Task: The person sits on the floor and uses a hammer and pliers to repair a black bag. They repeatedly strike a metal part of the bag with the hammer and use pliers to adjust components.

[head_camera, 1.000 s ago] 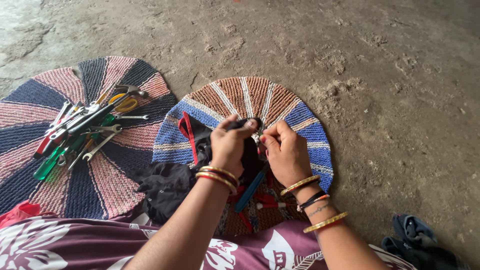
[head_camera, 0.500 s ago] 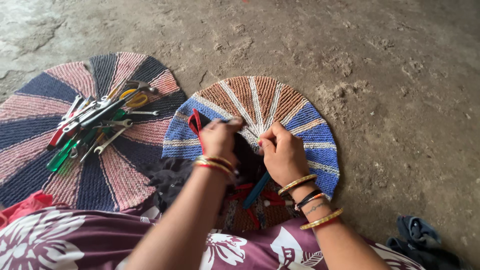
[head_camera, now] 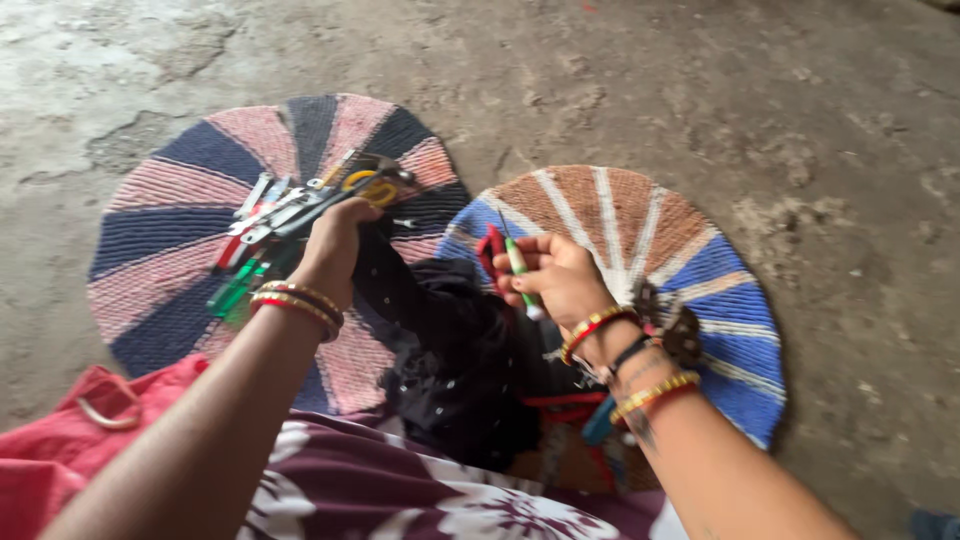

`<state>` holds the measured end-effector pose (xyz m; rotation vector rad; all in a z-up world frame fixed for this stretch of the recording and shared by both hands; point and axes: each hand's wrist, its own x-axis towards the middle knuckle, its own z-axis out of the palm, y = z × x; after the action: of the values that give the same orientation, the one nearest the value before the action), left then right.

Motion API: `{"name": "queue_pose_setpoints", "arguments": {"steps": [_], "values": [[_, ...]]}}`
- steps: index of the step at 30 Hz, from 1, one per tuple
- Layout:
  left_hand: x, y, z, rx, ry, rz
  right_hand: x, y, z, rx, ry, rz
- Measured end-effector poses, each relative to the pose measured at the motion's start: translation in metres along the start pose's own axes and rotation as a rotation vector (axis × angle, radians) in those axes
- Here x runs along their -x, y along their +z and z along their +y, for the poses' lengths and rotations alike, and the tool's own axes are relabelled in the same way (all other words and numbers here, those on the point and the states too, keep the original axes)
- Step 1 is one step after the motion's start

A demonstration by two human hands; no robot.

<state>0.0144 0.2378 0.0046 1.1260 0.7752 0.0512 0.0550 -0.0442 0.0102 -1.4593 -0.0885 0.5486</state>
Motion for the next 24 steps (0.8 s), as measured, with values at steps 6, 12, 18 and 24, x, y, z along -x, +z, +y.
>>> {"name": "queue_pose_setpoints", "arguments": {"steps": [6, 12, 18, 24], "values": [[-0.048, -0.049, -0.023, -0.06, 0.24, -0.079, -0.069, 0.068, 0.016, -0.121, 0.131, 0.02], [-0.053, -0.044, -0.025, -0.032, 0.396, -0.035, -0.14, 0.094, 0.064, -0.272, 0.294, 0.072], [-0.036, -0.045, -0.023, -1.04, 0.301, 0.058, -0.176, 0.114, 0.073, -0.417, 0.266, 0.048], [-0.022, -0.023, -0.014, -0.68, 0.45, 0.115, -0.156, 0.097, 0.058, -0.242, 0.287, 0.063]]}}
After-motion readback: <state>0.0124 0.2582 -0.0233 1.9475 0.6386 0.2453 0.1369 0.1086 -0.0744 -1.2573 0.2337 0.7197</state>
